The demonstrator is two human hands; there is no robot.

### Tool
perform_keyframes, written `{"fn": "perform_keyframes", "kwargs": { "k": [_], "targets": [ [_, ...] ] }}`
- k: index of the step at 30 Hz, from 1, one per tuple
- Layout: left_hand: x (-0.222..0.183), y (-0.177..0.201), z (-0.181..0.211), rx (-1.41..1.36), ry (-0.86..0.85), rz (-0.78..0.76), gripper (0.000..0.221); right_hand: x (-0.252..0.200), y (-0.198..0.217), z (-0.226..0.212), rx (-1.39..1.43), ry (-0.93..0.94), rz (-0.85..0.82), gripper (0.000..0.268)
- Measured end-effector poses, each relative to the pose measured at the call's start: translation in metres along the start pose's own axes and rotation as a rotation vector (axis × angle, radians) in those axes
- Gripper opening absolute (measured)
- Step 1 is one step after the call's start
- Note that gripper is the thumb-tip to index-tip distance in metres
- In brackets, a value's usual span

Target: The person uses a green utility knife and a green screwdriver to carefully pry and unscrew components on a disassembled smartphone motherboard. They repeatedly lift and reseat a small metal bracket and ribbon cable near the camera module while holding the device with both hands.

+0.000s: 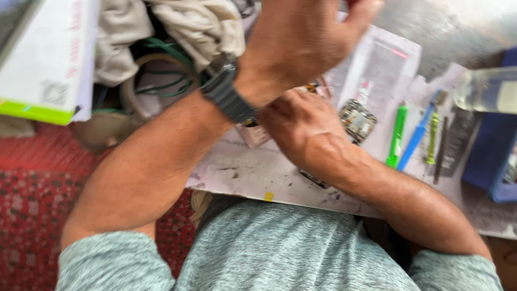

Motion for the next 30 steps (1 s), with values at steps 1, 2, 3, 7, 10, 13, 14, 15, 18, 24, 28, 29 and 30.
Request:
{"fn": "perform_keyframes", "kwargs": {
  "k": [1, 2, 3, 7, 10, 13, 14, 15, 18, 24, 28, 29, 30],
  "targets": [
    [-0.002, -0.002, 0.004, 0.105, -0.057, -0.007, 0.020, -0.002, 0.000, 0.002, 0.018, -0.008, 0.001, 0.008],
    [-0.003, 0.001, 0.011, 0.210, -0.116, -0.011, 0.020, -0.004, 0.002, -0.004, -0.054, 0.053, 0.025, 0.010],
    [-0.003, 0.002, 0.020, 0.314, -0.177, -0.011, 0.021, -0.008, 0.003, -0.010, -0.128, 0.114, 0.046, 0.014],
    [-0.001, 0.002, -0.002, -0.115, 0.141, -0.115, 0.026, -0.010, -0.004, -0.013, -0.183, 0.181, 0.015, 0.016],
    [-0.003, 0.006, -0.001, -0.110, 0.097, -0.081, 0.019, -0.013, 0.000, -0.020, -0.251, 0.256, 0.077, 0.019],
    [-0.007, 0.005, 0.000, -0.111, 0.041, -0.081, 0.010, -0.013, 0.002, -0.024, -0.279, 0.290, 0.102, 0.021],
    [-0.008, 0.004, -0.002, -0.094, 0.049, -0.087, 0.010, -0.013, 0.002, -0.023, -0.277, 0.292, 0.109, 0.021],
    [-0.009, 0.004, -0.004, -0.078, 0.058, -0.092, 0.011, -0.014, 0.002, -0.023, -0.274, 0.294, 0.115, 0.022],
    [-0.008, 0.004, -0.002, -0.034, 0.042, -0.082, 0.015, -0.015, 0.003, -0.022, -0.271, 0.310, 0.138, 0.022],
    [-0.007, 0.002, -0.003, -0.050, 0.076, -0.112, 0.019, -0.013, -0.005, -0.016, -0.232, 0.223, 0.020, 0.021],
    [-0.006, 0.001, -0.005, -0.078, 0.095, -0.122, 0.026, -0.023, 0.005, 0.011, 0.112, -0.063, -0.117, 0.018],
    [-0.004, 0.000, -0.006, -0.083, 0.104, -0.131, 0.031, -0.032, -0.003, 0.042, 0.219, -0.385, -0.235, 0.019],
    [-0.003, -0.002, -0.007, -0.088, 0.114, -0.140, 0.036, -0.052, -0.013, 0.068, 0.322, -0.707, -0.356, 0.022]
  ]
}}
Point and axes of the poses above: each hand's wrist, its own x-axis towards the middle knuckle, its own y-axis out of the back of the hand, z = x × y, the point moved 9 cm from there along x, towards the middle knuckle, and after that the axes turned 6 degrees about -z, right-handed, at the moved point
